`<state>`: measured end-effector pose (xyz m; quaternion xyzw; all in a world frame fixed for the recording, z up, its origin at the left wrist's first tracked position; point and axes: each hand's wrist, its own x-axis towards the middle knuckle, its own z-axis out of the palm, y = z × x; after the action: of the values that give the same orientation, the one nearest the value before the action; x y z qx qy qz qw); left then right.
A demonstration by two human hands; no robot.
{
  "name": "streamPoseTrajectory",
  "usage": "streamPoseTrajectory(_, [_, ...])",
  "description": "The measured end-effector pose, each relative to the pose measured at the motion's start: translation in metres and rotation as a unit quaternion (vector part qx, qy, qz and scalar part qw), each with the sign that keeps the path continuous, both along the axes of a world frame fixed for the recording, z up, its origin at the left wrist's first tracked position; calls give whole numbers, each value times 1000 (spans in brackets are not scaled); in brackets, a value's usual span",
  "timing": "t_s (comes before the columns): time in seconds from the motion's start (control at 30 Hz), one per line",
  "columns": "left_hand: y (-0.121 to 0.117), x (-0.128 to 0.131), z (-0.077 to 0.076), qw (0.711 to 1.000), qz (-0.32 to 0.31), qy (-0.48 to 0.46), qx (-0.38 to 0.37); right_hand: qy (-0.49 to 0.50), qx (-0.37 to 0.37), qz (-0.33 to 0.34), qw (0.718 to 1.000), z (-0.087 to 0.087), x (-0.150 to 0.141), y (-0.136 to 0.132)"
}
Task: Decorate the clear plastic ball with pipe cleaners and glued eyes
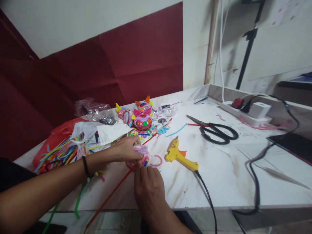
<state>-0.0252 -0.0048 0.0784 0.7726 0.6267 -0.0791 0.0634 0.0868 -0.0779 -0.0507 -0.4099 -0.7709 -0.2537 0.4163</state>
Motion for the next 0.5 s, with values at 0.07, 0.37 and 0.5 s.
streamPoseTrajectory(0.07, [0, 1, 3, 1000, -7, 5, -10, -2, -3, 0, 1000, -1, 0, 0])
streamPoseTrajectory(0.37, [-1, 6, 13, 998, -10, 24, -50, 2, -4, -1, 1000, 1, 1, -2])
streamPoseTrajectory(0.5, [-2, 5, 17, 997, -15, 29, -66, -4, -4, 4, 1000, -1, 1, -1])
